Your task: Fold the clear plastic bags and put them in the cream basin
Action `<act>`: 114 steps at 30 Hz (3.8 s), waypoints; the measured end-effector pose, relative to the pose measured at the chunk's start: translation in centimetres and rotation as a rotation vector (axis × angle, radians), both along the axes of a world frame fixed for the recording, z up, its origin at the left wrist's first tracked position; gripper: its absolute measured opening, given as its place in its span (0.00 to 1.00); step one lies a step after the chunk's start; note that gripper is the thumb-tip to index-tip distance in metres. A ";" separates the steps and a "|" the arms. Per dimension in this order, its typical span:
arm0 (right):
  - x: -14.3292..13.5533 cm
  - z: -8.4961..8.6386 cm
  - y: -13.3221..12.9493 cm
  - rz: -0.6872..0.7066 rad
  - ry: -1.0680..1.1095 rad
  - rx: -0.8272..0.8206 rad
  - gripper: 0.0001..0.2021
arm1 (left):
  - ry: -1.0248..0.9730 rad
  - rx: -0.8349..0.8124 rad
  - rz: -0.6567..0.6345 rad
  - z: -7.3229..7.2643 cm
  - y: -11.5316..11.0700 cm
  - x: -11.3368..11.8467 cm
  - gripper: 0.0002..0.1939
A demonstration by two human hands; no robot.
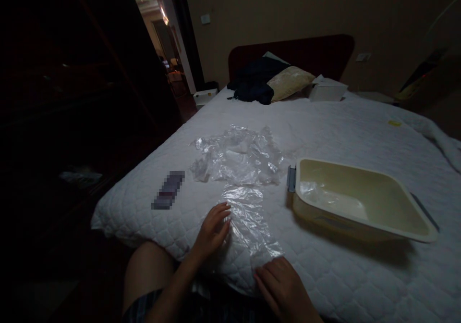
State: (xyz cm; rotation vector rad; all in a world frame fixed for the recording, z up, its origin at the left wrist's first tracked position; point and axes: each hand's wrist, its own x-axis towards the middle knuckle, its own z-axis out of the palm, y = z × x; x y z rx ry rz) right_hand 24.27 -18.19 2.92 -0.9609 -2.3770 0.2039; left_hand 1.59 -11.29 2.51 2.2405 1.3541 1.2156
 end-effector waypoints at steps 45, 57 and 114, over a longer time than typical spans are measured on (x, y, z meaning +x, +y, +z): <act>-10.7 0.7 11.4 -0.161 0.578 -0.490 0.10 | -0.324 -0.394 -0.125 -1.9 4.0 -7.0 0.10; -9.9 -1.2 11.3 -0.304 0.546 -0.416 0.10 | -0.228 -0.292 0.044 -2.3 3.9 -5.3 0.04; -9.3 0.1 11.6 -0.330 0.273 -0.385 0.10 | -0.222 -0.240 0.030 -1.9 3.3 -5.0 0.03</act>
